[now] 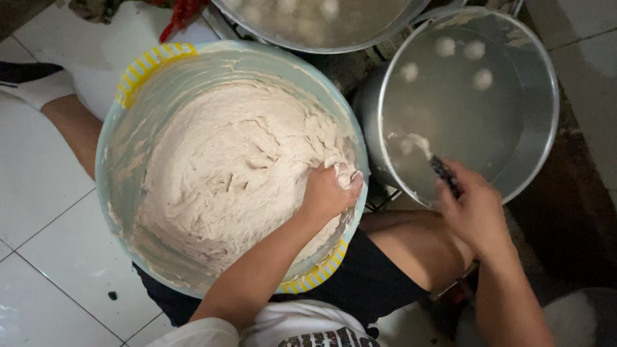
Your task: The person sits on the floor beside a large basin of dough and a pan of water. They pinch off portions of dough by hand, roll each portion into a ball using a hand scoop, and drop the finished balls into pans of water, repeating the cycle continuously.
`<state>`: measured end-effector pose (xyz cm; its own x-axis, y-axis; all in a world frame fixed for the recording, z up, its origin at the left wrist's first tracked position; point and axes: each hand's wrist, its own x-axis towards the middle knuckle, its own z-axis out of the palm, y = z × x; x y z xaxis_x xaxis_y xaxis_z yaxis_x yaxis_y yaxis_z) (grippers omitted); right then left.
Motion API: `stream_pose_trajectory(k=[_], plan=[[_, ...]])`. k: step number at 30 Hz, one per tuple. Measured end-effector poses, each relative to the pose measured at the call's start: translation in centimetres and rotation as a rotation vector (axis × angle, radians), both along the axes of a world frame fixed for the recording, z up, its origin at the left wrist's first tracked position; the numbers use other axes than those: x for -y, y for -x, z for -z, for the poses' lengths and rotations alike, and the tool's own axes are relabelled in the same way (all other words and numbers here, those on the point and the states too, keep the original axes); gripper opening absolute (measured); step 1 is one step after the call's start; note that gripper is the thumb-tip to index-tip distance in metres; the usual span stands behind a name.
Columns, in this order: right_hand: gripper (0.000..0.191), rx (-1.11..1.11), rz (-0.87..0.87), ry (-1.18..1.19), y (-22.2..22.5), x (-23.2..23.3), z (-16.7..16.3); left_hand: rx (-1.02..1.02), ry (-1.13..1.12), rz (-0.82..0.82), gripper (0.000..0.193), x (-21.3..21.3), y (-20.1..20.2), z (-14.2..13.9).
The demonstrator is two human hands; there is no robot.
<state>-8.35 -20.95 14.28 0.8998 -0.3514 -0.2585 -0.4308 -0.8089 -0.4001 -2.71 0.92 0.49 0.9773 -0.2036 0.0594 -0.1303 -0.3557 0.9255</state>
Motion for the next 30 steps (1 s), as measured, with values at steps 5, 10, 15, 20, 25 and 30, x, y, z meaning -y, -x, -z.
stream_pose_trajectory(k=[5, 10, 15, 20, 25, 30], plan=[[0.047, -0.033, -0.139, -0.216, 1.2, -2.5, -0.6, -0.052, 0.117, 0.019, 0.027, 0.2, 0.7, 0.1], [0.047, -0.009, -0.250, -0.245, 2.3, -5.5, -0.1, -0.068, 0.201, 0.057, 0.023, 0.3, 0.7, -0.3], [0.051, -0.252, 0.062, -0.870, 2.2, -5.2, 1.6, -0.132, 0.143, 0.104, 0.015, 0.6, 0.7, -0.1], [0.051, -0.334, 0.062, -0.818, 1.2, -2.3, 3.3, -0.293, -0.448, 0.118, 0.038, -2.0, -3.6, -0.2], [0.056, -0.339, 0.146, -0.420, -1.0, 1.3, 4.2, -0.206, -0.635, -0.306, 0.094, -8.1, -12.4, -1.3], [0.046, 0.107, -0.286, 0.267, -3.3, 2.8, 4.9, -0.330, -0.550, -0.341, 0.086, -6.1, -16.5, -2.2]])
